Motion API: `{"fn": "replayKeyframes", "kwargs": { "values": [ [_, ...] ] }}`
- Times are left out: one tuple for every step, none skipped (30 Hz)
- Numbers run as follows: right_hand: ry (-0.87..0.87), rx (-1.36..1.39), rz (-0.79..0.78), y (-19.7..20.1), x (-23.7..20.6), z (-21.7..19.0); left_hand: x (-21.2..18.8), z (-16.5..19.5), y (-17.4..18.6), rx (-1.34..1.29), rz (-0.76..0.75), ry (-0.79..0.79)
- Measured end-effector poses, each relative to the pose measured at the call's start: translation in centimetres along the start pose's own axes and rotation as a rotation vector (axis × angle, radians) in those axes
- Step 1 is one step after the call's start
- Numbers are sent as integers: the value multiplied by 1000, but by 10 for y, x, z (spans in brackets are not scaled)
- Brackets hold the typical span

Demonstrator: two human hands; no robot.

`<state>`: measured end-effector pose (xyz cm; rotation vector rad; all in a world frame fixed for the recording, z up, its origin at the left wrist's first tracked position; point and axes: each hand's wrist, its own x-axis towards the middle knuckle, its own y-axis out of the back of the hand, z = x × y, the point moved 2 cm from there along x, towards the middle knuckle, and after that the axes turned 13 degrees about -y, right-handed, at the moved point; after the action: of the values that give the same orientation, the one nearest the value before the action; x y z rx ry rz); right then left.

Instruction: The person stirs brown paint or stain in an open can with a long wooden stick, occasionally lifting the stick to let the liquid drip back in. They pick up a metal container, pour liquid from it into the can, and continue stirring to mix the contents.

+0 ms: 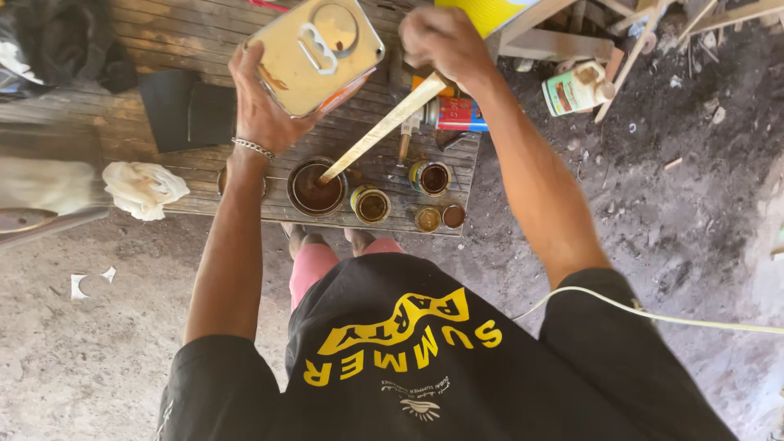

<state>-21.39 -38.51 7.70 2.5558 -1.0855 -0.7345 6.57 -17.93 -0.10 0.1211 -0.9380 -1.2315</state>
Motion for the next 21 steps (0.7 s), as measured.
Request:
{"fn": "replayKeyframes", "kwargs": {
  "values": [
    [-181,145,76,7,-14,24,1,-2,-1,1,9,-6],
    [-286,34,93,8,-35,48,-1,-2,-1,9,-9,40],
    [-390,-74,106,8,-62,74,-2,-1,-1,20,-31,84],
    [-526,-230,29,1,-87,101,-1,-3,1,39,-45,120],
    [-597,-521,1,-6,-108,125,1,-2,3,38,-34,111],
    [-488,-538,97,-19,-132,143,0,1,5,34,-24,110],
    [-614,-536,120,-34,-151,162,2,3,7,36,-10,107],
    [-654,-773,99,-47,-159,177,4,2,10,-2,-30,154],
    [-657,-783,97,-62,-163,188,4,3,12,-43,-53,204],
    [-658,-792,95,-70,-164,197,6,4,14,-84,-75,253],
    [-611,-782,132,-73,-163,202,8,4,15,-56,-85,275],
    [-568,-772,166,-78,-164,205,8,5,16,-32,-98,300],
    [-527,-759,203,-80,-162,204,10,5,16,-10,-112,322],
    [-546,-758,167,-81,-159,205,10,5,17,3,-103,317],
    [-571,-756,133,-79,-159,206,11,6,17,13,-98,311],
    [-596,-754,101,-78,-159,207,11,6,15,21,-93,303],
    [-584,-775,100,-74,-158,206,12,6,14,42,-88,274],
    [-570,-798,96,-67,-158,202,12,7,12,64,-81,249],
    [-556,-819,89,-64,-156,195,12,7,10,88,-76,226],
    [-611,-546,88,-55,-155,187,13,5,8,63,-62,238],
    [-656,-276,77,-39,-157,176,13,4,5,38,-44,256]
  ]
}}
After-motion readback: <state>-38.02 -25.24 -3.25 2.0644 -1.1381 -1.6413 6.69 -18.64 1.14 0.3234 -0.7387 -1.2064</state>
